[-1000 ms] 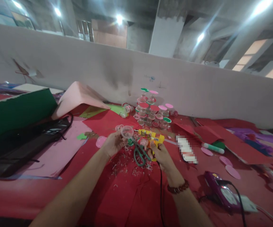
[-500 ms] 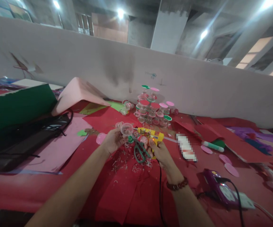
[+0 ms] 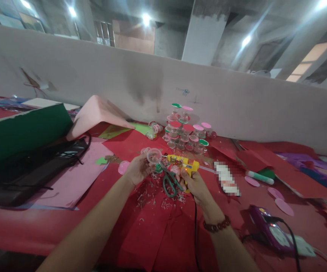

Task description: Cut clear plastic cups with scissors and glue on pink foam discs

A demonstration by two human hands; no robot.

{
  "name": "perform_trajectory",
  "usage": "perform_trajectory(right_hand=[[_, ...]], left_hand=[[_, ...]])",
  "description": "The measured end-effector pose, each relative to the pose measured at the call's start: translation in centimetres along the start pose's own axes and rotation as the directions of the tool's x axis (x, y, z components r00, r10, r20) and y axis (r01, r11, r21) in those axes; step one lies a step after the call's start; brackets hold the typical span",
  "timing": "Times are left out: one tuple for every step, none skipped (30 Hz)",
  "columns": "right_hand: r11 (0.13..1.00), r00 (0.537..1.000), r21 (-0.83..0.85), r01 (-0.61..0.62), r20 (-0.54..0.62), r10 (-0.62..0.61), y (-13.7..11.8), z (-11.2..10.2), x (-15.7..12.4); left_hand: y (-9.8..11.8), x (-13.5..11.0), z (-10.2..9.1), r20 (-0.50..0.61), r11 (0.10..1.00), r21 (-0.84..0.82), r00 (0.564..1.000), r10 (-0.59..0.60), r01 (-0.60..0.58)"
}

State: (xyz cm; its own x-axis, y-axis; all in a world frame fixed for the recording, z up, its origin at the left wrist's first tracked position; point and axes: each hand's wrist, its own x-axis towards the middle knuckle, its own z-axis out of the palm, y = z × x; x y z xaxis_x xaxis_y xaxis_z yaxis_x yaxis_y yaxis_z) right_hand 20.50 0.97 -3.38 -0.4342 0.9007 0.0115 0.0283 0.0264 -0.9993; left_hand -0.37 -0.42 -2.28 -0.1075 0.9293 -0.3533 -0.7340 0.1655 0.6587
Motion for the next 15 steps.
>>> perform_trajectory(right_hand=[[1.0,1.0,0.0,-0.009,-0.003,0.009,0.0,0.02,0.0],[1.0,1.0,-0.002,-0.017,-0.006,0.017,0.0,0.03,0.0],[1.0,1.0,-0.005,-0.025,-0.006,0.025,0.0,0.04,0.01],[0.999,0.999,-0.009,-0.032,-0.005,0.032,-0.01,0.04,0.02],[0.999,0.999,-0.011,-0.037,-0.005,0.036,-0.03,0.05,0.02],[0.999,0.999,-0.012,-0.038,-0.004,0.038,-0.06,0.05,0.01],[0.999,0.999,-0.014,-0.039,-0.001,0.039,-0.1,0.07,-0.01],[0.999,0.999,-0.017,-0.039,0.0,0.039,-0.15,0.08,-0.03],[0.999,0.999,-0.021,-0.04,0.001,0.04,-0.2,0.09,-0.06],[0.999,0.999,-0.028,-0.04,0.0,0.04,-0.24,0.1,-0.09],[0.999,0.999,-0.036,-0.041,0.0,0.041,-0.27,0.11,-0.11],[0.998,0.999,-0.04,-0.042,-0.002,0.042,-0.29,0.12,-0.13],[0.998,0.999,-0.042,-0.042,-0.004,0.042,-0.29,0.12,-0.15],[0.998,0.999,-0.042,-0.042,-0.006,0.042,-0.29,0.12,-0.16],[0.998,0.999,-0.042,-0.042,-0.005,0.042,-0.29,0.13,-0.16]], left_hand=[[0.02,-0.07,0.08,0.002,1.0,-0.001,1.0,0.005,-0.005],[0.05,-0.15,0.16,0.007,1.0,-0.001,1.0,0.011,-0.011],[0.08,-0.23,0.23,0.013,1.0,-0.001,1.0,0.015,-0.015],[0.1,-0.3,0.28,0.017,1.0,-0.001,1.0,0.019,-0.019],[0.13,-0.36,0.32,0.017,1.0,-0.002,1.0,0.021,-0.021],[0.15,-0.4,0.34,0.015,1.0,-0.004,1.0,0.021,-0.021],[0.17,-0.43,0.36,0.013,1.0,-0.006,1.0,0.02,-0.02],[0.18,-0.46,0.36,0.01,1.0,-0.008,1.0,0.017,-0.017],[0.19,-0.47,0.36,0.009,1.0,-0.008,1.0,0.015,-0.015],[0.18,-0.47,0.36,0.011,1.0,-0.007,1.0,0.015,-0.015],[0.17,-0.47,0.35,0.015,1.0,-0.005,1.0,0.014,-0.014],[0.15,-0.46,0.34,0.016,1.0,-0.004,1.0,0.016,-0.016],[0.13,-0.45,0.33,0.016,1.0,-0.002,1.0,0.019,-0.019],[0.1,-0.43,0.32,0.015,1.0,-0.001,1.0,0.022,-0.022],[0.08,-0.41,0.31,0.013,1.0,0.0,1.0,0.023,-0.023]])
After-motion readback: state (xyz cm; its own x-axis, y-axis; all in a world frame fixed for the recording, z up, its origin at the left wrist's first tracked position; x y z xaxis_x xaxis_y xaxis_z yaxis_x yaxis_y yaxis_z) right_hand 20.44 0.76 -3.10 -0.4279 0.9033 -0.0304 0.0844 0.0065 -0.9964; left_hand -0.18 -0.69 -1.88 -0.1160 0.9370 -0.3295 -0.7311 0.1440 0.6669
